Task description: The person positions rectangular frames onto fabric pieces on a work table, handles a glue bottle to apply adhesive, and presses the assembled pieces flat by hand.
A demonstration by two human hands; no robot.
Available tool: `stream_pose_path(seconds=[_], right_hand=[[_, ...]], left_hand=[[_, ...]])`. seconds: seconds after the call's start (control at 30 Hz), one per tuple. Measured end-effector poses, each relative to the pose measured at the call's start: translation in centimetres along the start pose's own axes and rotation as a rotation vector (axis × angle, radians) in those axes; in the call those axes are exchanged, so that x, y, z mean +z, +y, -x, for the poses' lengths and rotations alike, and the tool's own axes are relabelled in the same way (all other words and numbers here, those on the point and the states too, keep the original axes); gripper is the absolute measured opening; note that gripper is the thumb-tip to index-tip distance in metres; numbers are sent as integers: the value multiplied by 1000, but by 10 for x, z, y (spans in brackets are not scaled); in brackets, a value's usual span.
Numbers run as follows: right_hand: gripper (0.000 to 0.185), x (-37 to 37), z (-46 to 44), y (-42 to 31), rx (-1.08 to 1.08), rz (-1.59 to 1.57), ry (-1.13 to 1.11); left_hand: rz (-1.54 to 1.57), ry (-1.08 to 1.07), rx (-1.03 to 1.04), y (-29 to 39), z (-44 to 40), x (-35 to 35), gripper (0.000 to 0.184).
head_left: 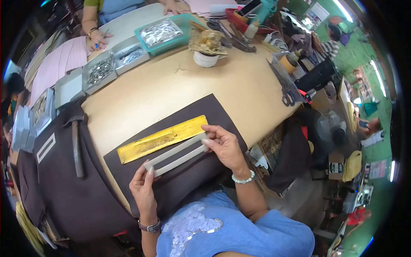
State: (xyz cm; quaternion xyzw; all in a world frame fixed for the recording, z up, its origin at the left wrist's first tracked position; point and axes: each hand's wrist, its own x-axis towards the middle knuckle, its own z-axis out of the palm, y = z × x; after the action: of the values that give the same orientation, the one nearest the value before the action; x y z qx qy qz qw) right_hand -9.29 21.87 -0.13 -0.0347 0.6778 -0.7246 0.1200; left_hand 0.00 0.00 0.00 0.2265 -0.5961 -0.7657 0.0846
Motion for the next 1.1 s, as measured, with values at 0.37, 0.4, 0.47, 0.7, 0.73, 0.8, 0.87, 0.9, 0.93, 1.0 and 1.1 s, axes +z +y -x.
stream_pose_path(seconds=[0.37,0.4,0.47,0.7,0.73,0.8,0.87,0.9,0.93,1.0,1.1], right_hand=[[27,6,-1,14,-44,95,79],[26,6,-1,13,-40,86,78],[23,5,-2,16,-62,100,63],[15,-5,-2,20,-19,-39,-12],[15,-5,-2,19,-25,-42,-2],[14,-3,-2,18,-33,-51,6],[14,-1,-2,20,-51,-23,29],[14,0,-3,20,-61,-9,38],[14,1,-2,19,-71,-32,40],[14,2,-2,22,-78,-13,67],[15,2,-3,24,-101,-10,91]], left_hand=[[-101,91,44,-12,-3,-4,17],[-73,88,34,-12,-3,-6,16],[-18,79,12,-13,-4,-12,16],[-55,66,21,-14,-4,-11,13],[-54,66,18,-14,-4,-11,12],[-51,65,14,-14,-3,-11,11],[-49,63,17,-17,-4,-11,10],[-55,61,20,-18,-4,-11,10],[-62,62,23,-18,-3,-10,10],[-81,60,35,-18,-3,-8,10],[-99,52,27,-18,-3,-5,10]])
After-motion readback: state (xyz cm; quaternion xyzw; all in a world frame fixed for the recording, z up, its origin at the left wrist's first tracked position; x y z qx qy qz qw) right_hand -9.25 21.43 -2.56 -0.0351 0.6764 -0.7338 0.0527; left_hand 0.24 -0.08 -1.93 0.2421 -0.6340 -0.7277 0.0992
